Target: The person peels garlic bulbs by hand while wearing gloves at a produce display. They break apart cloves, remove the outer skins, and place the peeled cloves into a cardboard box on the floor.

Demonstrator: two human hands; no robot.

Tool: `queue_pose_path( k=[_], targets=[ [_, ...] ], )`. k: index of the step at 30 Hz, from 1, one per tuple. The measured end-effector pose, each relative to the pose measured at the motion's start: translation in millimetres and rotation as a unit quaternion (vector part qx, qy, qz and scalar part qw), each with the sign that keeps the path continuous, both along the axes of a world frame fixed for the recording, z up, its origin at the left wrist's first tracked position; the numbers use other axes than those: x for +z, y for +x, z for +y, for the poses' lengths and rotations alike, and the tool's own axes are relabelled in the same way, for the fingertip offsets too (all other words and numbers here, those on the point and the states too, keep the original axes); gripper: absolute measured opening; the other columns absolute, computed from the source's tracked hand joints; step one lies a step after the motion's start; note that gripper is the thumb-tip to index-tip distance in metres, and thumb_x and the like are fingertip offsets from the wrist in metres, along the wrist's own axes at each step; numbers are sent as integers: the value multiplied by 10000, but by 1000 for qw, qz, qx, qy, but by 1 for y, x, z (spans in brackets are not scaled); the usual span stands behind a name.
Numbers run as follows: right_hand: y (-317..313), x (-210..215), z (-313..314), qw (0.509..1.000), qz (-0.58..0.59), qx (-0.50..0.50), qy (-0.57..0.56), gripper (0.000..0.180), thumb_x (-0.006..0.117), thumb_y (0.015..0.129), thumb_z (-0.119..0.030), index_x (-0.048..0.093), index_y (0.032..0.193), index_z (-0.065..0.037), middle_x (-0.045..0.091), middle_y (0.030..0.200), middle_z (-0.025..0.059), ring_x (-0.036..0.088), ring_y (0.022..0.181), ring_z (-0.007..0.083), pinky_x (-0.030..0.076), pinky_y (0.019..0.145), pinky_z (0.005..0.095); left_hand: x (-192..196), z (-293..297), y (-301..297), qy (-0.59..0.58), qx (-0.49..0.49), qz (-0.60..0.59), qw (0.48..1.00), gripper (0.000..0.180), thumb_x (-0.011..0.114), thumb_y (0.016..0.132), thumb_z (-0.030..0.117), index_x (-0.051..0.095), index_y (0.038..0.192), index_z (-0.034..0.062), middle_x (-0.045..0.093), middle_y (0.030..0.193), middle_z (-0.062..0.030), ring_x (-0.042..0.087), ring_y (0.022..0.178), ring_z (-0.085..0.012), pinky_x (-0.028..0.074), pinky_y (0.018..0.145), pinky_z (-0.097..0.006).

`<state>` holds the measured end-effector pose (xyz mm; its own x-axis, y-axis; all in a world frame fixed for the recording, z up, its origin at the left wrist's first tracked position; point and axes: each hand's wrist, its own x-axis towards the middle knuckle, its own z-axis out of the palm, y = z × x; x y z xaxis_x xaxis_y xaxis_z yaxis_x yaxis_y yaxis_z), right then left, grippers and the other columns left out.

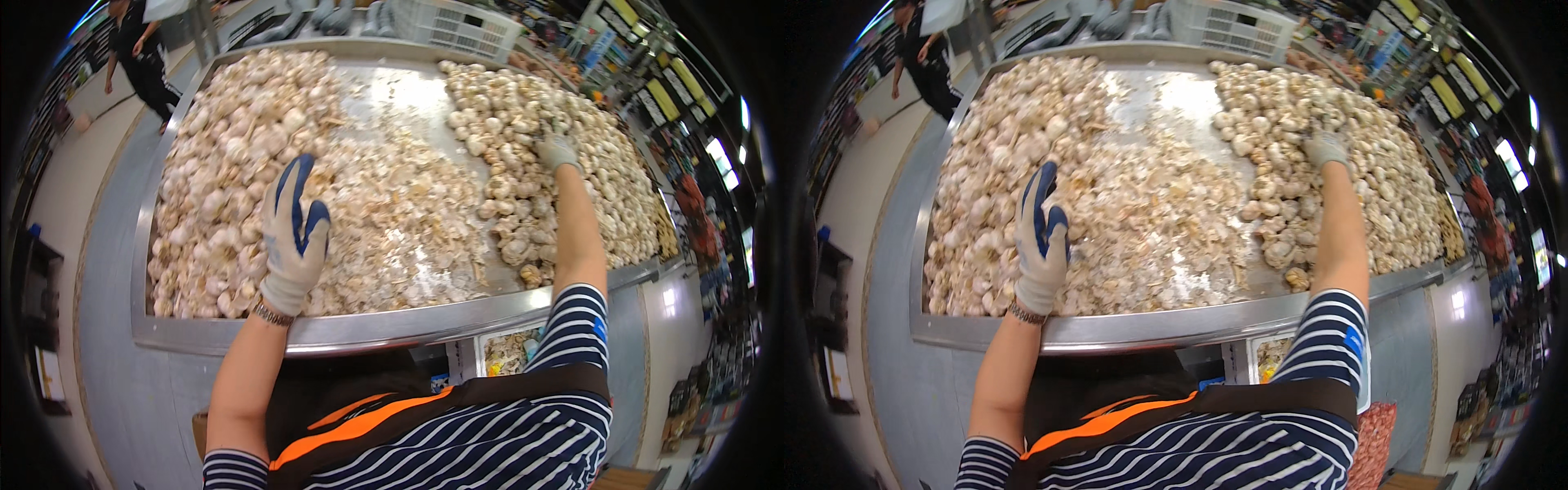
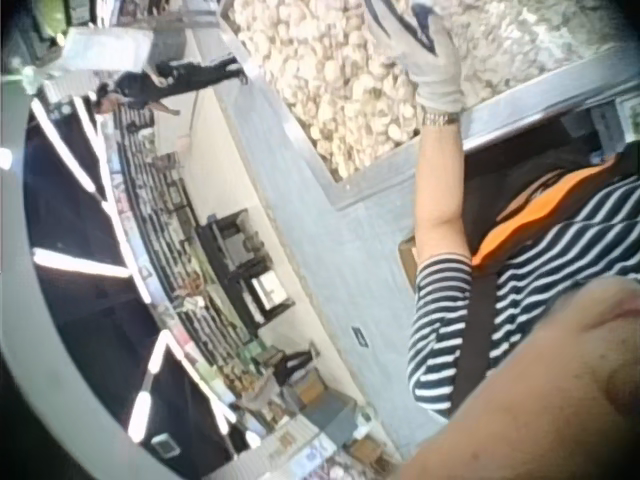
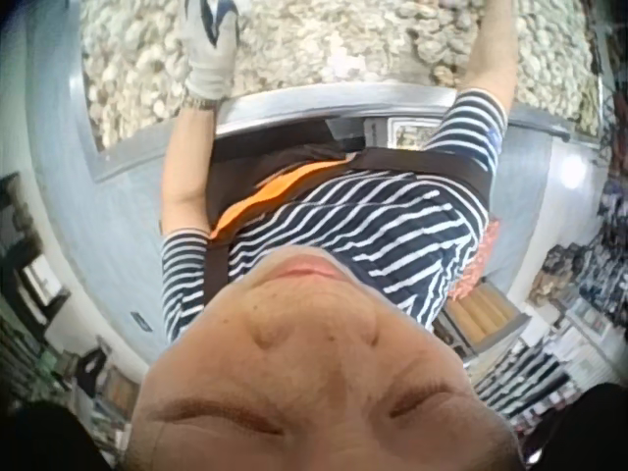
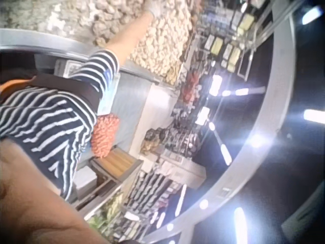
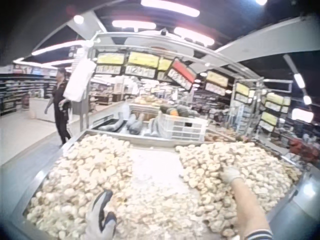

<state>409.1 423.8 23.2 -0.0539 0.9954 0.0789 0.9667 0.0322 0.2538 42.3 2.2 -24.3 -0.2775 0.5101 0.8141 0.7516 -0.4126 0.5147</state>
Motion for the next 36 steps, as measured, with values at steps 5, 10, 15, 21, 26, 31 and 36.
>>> queue_pose_path(
  k=[5,10,15,21,26,31,36],
  targets=[
    [-71,15,-62,979,2,78,186,671,572,952,-540,354,1540,-300,282,1625,37,320,1448,386,251,1183,601,1,-6,-16,51,-8,-73,996,494,534,996,181,455,1417,-64,522,1393,-225,543,1239,-333,431,1059,-406],
    [-127,-15,-160,813,345,468,29,397,707,889,-137,638,1278,-114,668,1224,114,649,1084,250,518,917,390,0,-9,-22,93,-47,-178,978,470,526,1008,180,470,1399,-76,534,1372,-187,558,1221,-256,451,1036,-348],
    [-189,-7,-294,714,321,512,-353,352,690,888,-47,671,1237,-93,700,1079,83,656,934,167,540,833,305,5,-18,-28,84,-35,-214,973,396,528,977,79,525,1352,-47,570,1298,-144,578,1148,-188,476,979,-297],
    [-213,-51,-322,529,368,495,-582,529,593,922,-52,488,1440,-33,611,1330,125,570,1195,220,423,1066,341,1,-13,-32,83,-28,-219,972,336,571,955,81,597,1270,-34,617,1187,-141,607,1025,-185,500,893,-296],
    [-216,-32,-317,675,409,434,-435,431,549,934,-29,555,1366,-16,684,1156,138,651,1038,218,518,933,335,0,-17,-33,70,-15,-211,975,343,547,1002,131,570,1298,-39,625,1228,-133,604,1081,-184,487,955,-316],
    [-223,-40,-353,530,359,495,-588,380,565,966,-76,582,1344,-45,687,1161,133,672,974,204,540,895,324,2,-18,-32,63,-31,-235,969,334,522,1025,138,561,1302,-43,633,1239,-122,604,1095,-174,487,968,-318],
    [-222,-41,-327,695,308,438,-479,389,534,954,-49,586,1339,-32,704,1030,92,649,851,139,542,788,283,1,-18,-35,61,-26,-235,970,328,526,1022,136,564,1296,-41,639,1227,-121,608,1092,-176,491,964,-318]
  ],
)
